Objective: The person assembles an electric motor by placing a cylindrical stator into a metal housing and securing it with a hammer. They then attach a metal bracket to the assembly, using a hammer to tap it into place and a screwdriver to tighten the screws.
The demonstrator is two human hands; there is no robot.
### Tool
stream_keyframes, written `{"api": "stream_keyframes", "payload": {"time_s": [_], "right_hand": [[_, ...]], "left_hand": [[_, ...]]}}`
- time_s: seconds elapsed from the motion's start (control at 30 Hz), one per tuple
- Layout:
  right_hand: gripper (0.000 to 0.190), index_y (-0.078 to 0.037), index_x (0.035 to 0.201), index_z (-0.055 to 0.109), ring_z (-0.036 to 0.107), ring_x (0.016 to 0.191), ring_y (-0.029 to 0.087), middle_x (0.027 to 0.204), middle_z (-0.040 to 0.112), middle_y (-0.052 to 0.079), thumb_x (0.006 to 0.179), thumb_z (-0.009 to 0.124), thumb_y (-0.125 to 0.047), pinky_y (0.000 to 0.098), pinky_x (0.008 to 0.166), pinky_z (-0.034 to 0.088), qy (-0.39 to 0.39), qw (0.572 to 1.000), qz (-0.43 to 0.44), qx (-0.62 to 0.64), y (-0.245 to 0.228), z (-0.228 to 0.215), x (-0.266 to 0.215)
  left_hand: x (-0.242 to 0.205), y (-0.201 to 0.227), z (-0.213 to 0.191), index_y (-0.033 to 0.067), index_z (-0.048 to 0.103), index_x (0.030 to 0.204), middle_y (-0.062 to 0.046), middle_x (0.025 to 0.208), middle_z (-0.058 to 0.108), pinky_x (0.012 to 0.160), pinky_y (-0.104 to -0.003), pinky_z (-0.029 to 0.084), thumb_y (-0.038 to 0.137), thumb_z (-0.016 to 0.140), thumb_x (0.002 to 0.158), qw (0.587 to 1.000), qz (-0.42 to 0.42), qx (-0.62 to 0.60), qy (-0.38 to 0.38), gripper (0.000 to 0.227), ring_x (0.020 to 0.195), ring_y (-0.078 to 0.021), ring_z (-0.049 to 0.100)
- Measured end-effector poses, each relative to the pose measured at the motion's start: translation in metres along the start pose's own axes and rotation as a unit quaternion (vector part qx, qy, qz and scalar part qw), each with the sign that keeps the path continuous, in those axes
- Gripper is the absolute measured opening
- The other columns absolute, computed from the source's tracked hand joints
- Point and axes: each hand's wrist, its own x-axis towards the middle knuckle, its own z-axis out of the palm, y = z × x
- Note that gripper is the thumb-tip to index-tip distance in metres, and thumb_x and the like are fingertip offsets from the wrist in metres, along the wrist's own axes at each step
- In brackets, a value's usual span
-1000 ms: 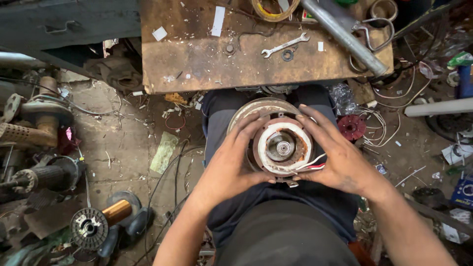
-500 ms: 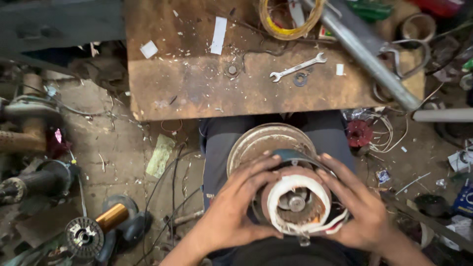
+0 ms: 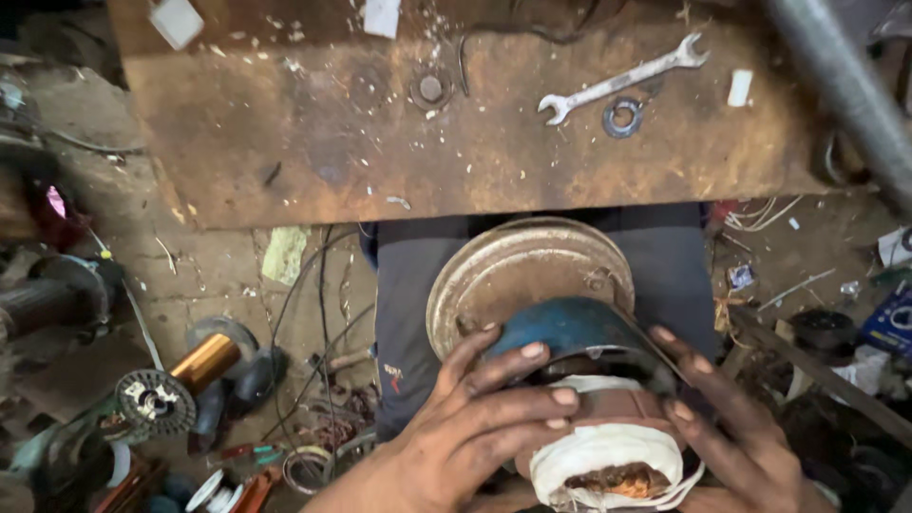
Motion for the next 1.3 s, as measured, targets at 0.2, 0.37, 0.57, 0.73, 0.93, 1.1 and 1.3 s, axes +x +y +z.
{"api": "stream_keyframes", "payload": {"time_s": [0.2,0.37,0.57,0.73,0.93,1.1,1.3], "right_hand": [[0.052,-0.009,0.138,0.052,0.039,0.148,0.052,0.160,0.034,0.018,0.091,0.069,-0.023,0.0598,0.120,0.042,0.043,0.998,0.030,0.027,-0.007,0.010,-0.021],[0.049,-0.004,0.135,0.053,0.044,0.147,0.051,0.164,0.033,0.025,0.089,0.066,-0.015,0.0554,0.115,0.047,0.047,0.991,0.122,-0.010,-0.014,0.015,-0.017],[0.088,-0.001,0.144,0.045,0.038,0.146,0.049,0.161,0.025,0.036,0.074,0.083,-0.040,0.0552,0.118,0.035,0.019,0.995,0.101,-0.009,-0.022,0.011,-0.007],[0.081,0.002,0.147,0.042,0.042,0.146,0.046,0.158,0.037,0.033,0.084,0.074,-0.037,0.0533,0.121,0.032,0.047,0.982,0.174,0.055,-0.027,0.017,-0.010],[0.072,0.002,0.137,0.054,0.042,0.148,0.043,0.152,0.043,0.032,0.084,0.069,-0.044,0.0490,0.124,0.027,0.037,0.992,0.120,-0.018,-0.022,0.015,0.003],[0.071,0.002,0.136,0.054,0.044,0.146,0.043,0.151,0.044,0.033,0.084,0.074,-0.041,0.0482,0.122,0.031,0.052,0.990,0.133,0.001,-0.027,0.017,0.008],[0.094,0.001,0.139,0.053,0.042,0.147,0.045,0.152,0.045,0.032,0.059,0.090,-0.032,0.0499,0.117,0.039,0.065,0.985,0.151,-0.060,-0.036,0.025,0.022]], "left_hand": [[-0.003,-0.001,0.007,0.0140,0.061,0.144,0.001,0.158,0.052,0.137,-0.065,0.022,0.028,0.086,0.095,0.999,0.041,0.020,0.017,0.057,0.162,-0.0288,0.027],[0.011,0.004,-0.006,0.0095,0.054,0.148,-0.005,0.161,0.050,0.139,-0.064,0.023,0.029,0.087,0.090,0.997,-0.009,-0.077,0.020,0.070,0.166,-0.0352,0.030],[0.025,0.011,-0.023,0.0096,0.049,0.154,-0.007,0.163,0.050,0.137,-0.059,0.025,0.027,0.085,0.093,0.998,-0.028,-0.044,-0.029,0.073,0.166,-0.0358,0.034],[0.028,0.012,-0.031,0.0126,0.048,0.153,-0.005,0.162,0.051,0.136,-0.055,0.029,0.026,0.086,0.091,0.996,-0.053,-0.068,-0.033,0.074,0.165,-0.0345,0.036],[0.032,0.010,-0.034,0.0118,0.048,0.150,-0.006,0.159,0.052,0.131,-0.054,0.033,0.024,0.088,0.084,0.996,-0.062,-0.062,-0.035,0.078,0.161,-0.0344,0.038],[0.035,0.008,-0.035,0.0115,0.049,0.149,-0.007,0.160,0.050,0.131,-0.053,0.033,0.023,0.088,0.084,0.996,-0.056,-0.045,-0.043,0.077,0.160,-0.0326,0.040],[0.034,0.008,-0.031,0.0124,0.046,0.149,-0.011,0.165,0.045,0.131,-0.052,0.026,0.019,0.088,0.081,0.990,-0.102,-0.084,-0.041,0.080,0.162,-0.0343,0.037]]}}
